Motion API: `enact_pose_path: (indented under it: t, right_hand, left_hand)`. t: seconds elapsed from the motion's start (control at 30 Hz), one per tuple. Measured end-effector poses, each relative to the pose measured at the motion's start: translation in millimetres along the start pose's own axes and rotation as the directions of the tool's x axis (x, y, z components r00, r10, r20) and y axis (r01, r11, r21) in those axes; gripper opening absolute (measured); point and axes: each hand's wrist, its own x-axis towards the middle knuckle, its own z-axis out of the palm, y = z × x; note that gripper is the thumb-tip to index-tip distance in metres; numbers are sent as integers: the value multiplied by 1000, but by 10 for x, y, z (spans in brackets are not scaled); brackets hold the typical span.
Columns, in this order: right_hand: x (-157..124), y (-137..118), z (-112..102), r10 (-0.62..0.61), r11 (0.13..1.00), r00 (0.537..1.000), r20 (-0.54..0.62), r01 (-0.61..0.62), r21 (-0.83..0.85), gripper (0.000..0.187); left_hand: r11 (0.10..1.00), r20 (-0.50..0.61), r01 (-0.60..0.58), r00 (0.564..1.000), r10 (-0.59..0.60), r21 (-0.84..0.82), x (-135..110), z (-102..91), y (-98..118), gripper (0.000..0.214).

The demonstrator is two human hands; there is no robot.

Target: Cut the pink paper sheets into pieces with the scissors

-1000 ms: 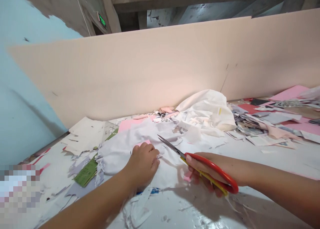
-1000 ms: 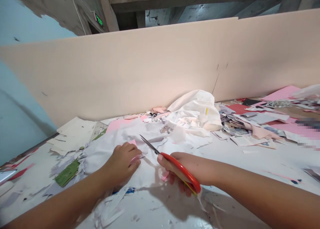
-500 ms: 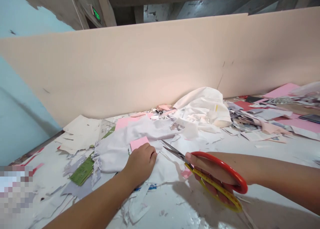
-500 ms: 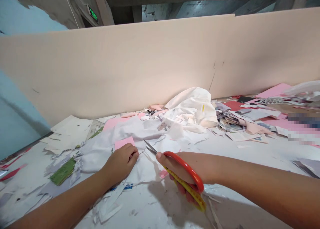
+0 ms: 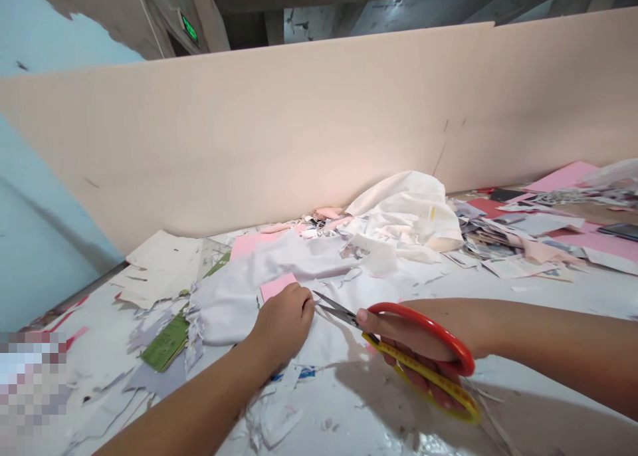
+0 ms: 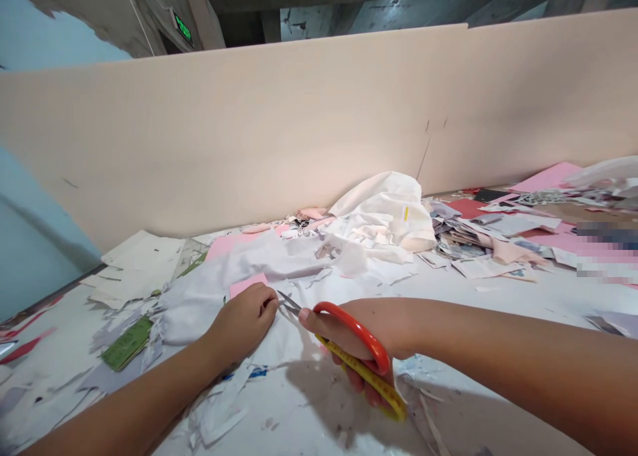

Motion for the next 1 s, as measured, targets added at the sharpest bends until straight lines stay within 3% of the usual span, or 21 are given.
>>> enact_pose_path:
  t: [0.13,0.3,0.5,0.6,0.73,0.87,1.0]
  right_hand:
    - [49,-43,33,73,994,997,13,-74,80,61]
    - [109,-86,83,70,985,998,-4,-68,161,62]
    - [160,-109,68,102,987,994,25,-105,124,61]
    - [185,-99,54,126,980,992,29,-129,153,62]
    - [205,-73,54,127,977,992,25,-129,172,62]
    - [218,-37,55,89,977,996,30,-93,191,64]
    - [224,-20,47,79,975,996,32,-84,205,64]
  left_hand:
    - [995,-67,-78,994,82,54,-32,-11,8,26]
    - [985,-80,-147,985,154,94,-53,-11,38,25]
    - [976,-61,27,997,-41,-218,-2,-123,-165,24]
    - [991,-28,-42,999,39,-123,38,-152,-367,30]
    - [984,121,-145,984,132,105,57,-103,-523,45]
    - [963,115,-166,983,144,211,57,-73,-529,43]
    - [970,99,-139,988,121,197,64,-73,-528,38]
